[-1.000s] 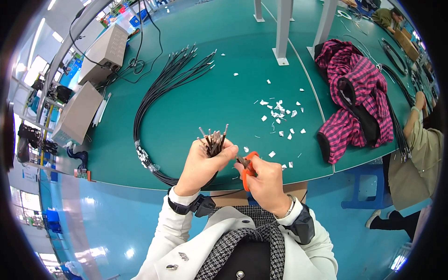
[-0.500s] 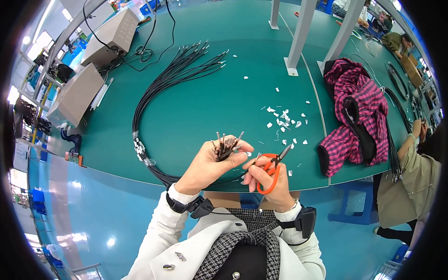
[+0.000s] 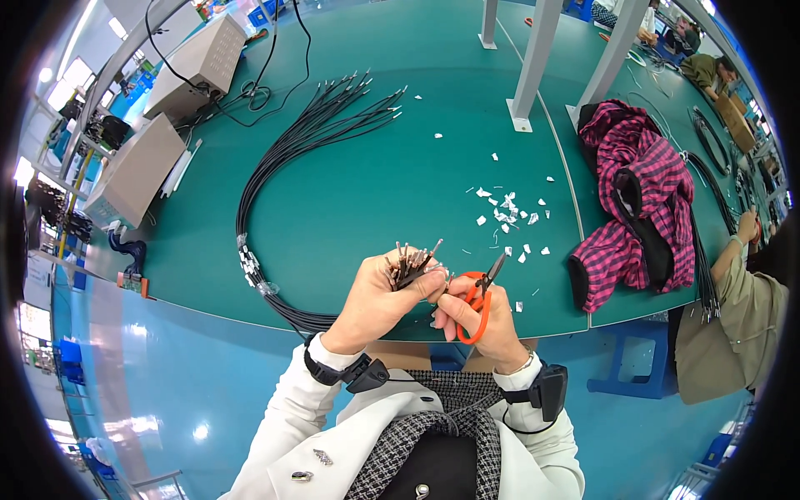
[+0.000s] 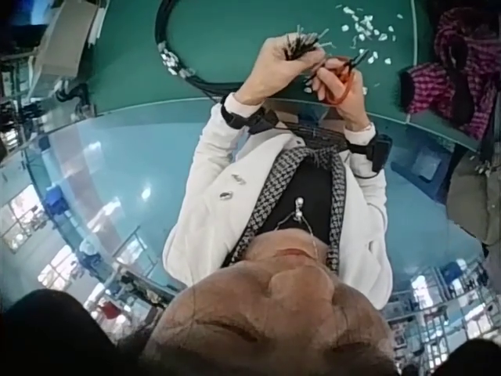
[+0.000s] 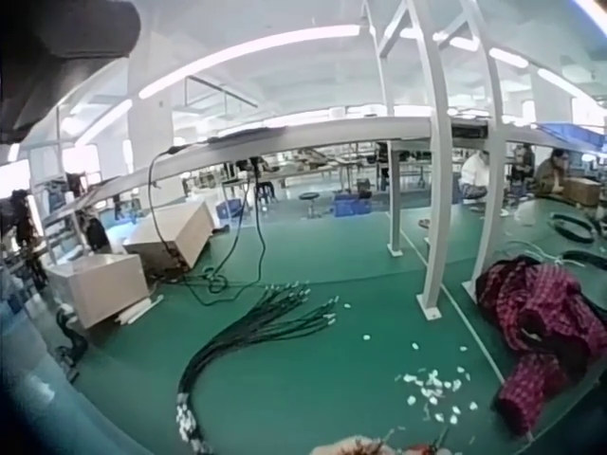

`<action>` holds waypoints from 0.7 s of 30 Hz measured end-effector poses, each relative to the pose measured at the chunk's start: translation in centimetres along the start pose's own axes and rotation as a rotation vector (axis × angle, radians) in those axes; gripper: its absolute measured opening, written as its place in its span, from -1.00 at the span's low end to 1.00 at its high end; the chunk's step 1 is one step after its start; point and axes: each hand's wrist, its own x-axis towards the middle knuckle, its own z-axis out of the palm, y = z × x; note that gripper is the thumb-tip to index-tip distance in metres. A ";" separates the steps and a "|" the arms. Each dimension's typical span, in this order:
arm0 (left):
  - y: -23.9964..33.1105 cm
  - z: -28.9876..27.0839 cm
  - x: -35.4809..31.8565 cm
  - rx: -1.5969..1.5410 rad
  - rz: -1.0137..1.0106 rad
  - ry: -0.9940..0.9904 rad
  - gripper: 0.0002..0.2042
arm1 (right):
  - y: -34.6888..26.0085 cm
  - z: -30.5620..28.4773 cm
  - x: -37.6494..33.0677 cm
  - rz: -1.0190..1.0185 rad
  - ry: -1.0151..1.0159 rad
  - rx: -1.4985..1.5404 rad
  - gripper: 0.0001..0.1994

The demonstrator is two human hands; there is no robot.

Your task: The person gathers a bundle of cables and uses shears to trim the ends and strip the insulation from each wire. They repeatedly pick up the wires one by one to cut them, occasionally repositioning the bundle.

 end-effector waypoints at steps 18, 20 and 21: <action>-2.2 0.7 0.2 0.174 -0.018 0.122 -0.90 | -2.5 -0.2 -3.4 0.412 -0.276 -0.065 -0.59; -2.4 0.8 0.2 0.190 0.016 0.128 -0.92 | -2.5 0.2 -3.4 0.397 -0.252 -0.095 -0.53; -2.4 0.8 0.2 0.191 0.015 0.127 -0.92 | -2.5 0.4 -3.4 0.383 -0.232 -0.128 -0.46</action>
